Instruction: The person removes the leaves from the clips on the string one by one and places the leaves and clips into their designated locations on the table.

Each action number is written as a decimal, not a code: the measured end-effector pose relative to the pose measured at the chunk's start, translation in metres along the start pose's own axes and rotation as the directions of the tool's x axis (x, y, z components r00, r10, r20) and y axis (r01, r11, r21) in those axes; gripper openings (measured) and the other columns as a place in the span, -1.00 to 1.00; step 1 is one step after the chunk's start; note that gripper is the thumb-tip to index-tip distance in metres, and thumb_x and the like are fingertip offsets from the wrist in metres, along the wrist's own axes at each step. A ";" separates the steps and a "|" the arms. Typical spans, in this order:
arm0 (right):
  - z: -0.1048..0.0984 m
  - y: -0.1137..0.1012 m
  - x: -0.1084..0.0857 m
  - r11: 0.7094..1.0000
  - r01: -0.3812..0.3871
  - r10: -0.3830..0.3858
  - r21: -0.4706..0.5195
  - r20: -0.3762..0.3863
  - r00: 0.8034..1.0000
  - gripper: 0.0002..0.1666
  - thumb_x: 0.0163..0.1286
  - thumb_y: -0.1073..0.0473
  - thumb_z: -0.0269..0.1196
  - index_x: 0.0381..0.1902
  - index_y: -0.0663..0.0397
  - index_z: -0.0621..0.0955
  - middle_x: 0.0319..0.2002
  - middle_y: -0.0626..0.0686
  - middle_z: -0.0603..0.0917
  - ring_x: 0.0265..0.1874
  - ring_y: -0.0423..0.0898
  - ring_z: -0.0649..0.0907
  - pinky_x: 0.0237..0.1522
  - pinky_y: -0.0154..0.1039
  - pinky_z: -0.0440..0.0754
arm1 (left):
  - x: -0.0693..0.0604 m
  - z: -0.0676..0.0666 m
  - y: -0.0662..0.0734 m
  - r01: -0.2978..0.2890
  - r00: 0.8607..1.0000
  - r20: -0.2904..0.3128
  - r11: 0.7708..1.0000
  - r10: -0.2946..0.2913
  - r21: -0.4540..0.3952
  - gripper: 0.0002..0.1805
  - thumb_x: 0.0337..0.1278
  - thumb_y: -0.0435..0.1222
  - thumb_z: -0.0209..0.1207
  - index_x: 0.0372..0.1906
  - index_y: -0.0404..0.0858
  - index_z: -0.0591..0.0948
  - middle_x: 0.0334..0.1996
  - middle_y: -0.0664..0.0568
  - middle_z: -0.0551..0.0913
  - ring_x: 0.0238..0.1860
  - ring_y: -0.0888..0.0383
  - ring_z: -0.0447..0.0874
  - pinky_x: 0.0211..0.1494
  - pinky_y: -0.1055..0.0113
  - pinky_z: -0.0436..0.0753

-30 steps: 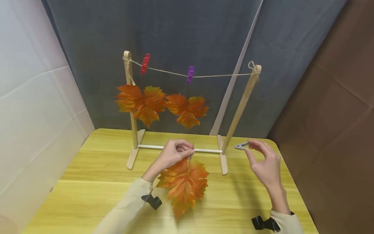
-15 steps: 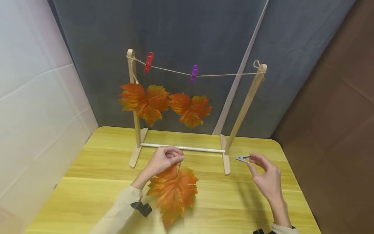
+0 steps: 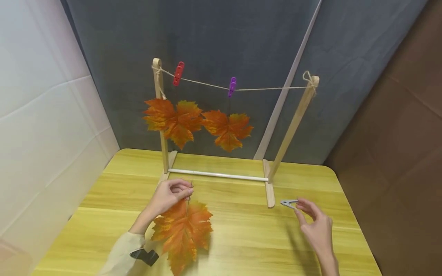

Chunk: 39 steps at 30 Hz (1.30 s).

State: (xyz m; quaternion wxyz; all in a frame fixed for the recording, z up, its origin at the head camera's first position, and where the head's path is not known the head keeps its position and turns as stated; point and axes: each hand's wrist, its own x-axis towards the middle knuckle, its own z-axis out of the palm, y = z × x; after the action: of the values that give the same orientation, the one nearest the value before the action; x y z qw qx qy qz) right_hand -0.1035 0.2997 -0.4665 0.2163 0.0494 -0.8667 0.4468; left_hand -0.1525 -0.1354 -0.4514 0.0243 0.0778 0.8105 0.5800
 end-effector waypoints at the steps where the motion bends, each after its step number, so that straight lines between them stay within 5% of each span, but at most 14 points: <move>1: 0.000 0.002 -0.002 1.000 -0.006 0.006 -0.005 -0.002 1.000 -0.59 0.18 0.56 0.38 0.02 0.35 0.67 -0.22 -0.24 0.77 -0.24 -0.61 0.65 0.03 -0.72 0.48 | -0.002 -0.003 -0.002 0.007 1.000 -0.005 1.000 -0.007 0.003 -0.81 0.22 -0.31 0.38 -0.14 -0.34 0.73 -0.36 -0.12 0.80 -0.41 0.18 0.77 -0.40 0.40 0.67; 7: 0.002 0.011 -0.014 0.998 -0.048 0.048 -0.028 -0.006 0.999 -0.58 0.14 0.58 0.38 0.00 0.37 0.67 -0.23 0.14 0.81 -0.27 -0.62 0.65 -0.01 -0.70 0.51 | -0.012 -0.017 -0.015 0.061 0.997 -0.041 0.998 -0.060 0.024 -0.78 0.23 -0.31 0.37 -0.10 -0.36 0.72 -0.33 -0.17 0.80 -0.40 0.17 0.77 -0.39 0.41 0.66; 12: 0.005 0.016 -0.023 0.993 -0.110 0.111 -0.048 0.008 0.994 -0.59 0.19 0.54 0.38 0.02 0.33 0.67 -0.19 0.27 0.79 -0.28 -0.62 0.64 -0.03 -0.71 0.52 | -0.019 -0.030 -0.025 0.087 0.995 -0.054 0.995 -0.084 0.050 -0.75 0.24 -0.28 0.36 -0.09 -0.37 0.71 -0.32 -0.19 0.79 -0.40 0.17 0.77 -0.40 0.41 0.65; 30: 0.009 0.033 -0.051 0.960 -0.251 0.263 -0.125 0.088 0.961 -0.60 0.32 0.39 0.36 0.12 0.29 0.63 -0.06 0.29 0.77 -0.25 -0.63 0.58 -0.09 -0.80 0.42 | -0.047 -0.067 -0.056 0.176 0.979 -0.127 0.974 -0.159 0.142 -0.79 0.28 -0.36 0.31 -0.09 -0.44 0.70 -0.30 -0.24 0.79 -0.40 0.19 0.76 -0.37 0.42 0.67; 39: 0.008 0.041 -0.059 0.946 -0.273 0.294 -0.177 0.107 0.950 -0.58 0.31 0.36 0.37 0.14 0.25 0.64 -0.06 0.24 0.78 -0.26 -0.63 0.58 -0.13 -0.71 0.50 | -0.058 -0.079 -0.077 0.251 0.964 -0.151 0.938 -0.219 0.240 -0.81 0.30 -0.33 0.31 -0.11 -0.39 0.72 -0.35 -0.14 0.79 -0.39 0.17 0.74 -0.38 0.42 0.65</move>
State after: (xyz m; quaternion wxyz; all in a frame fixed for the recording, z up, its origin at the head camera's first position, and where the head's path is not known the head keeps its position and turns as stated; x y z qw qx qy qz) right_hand -0.0643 0.3114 -0.5256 0.0952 -0.0641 -0.9101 0.3982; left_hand -0.1129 -0.2427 -0.5008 0.0338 -0.0527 0.8823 0.4665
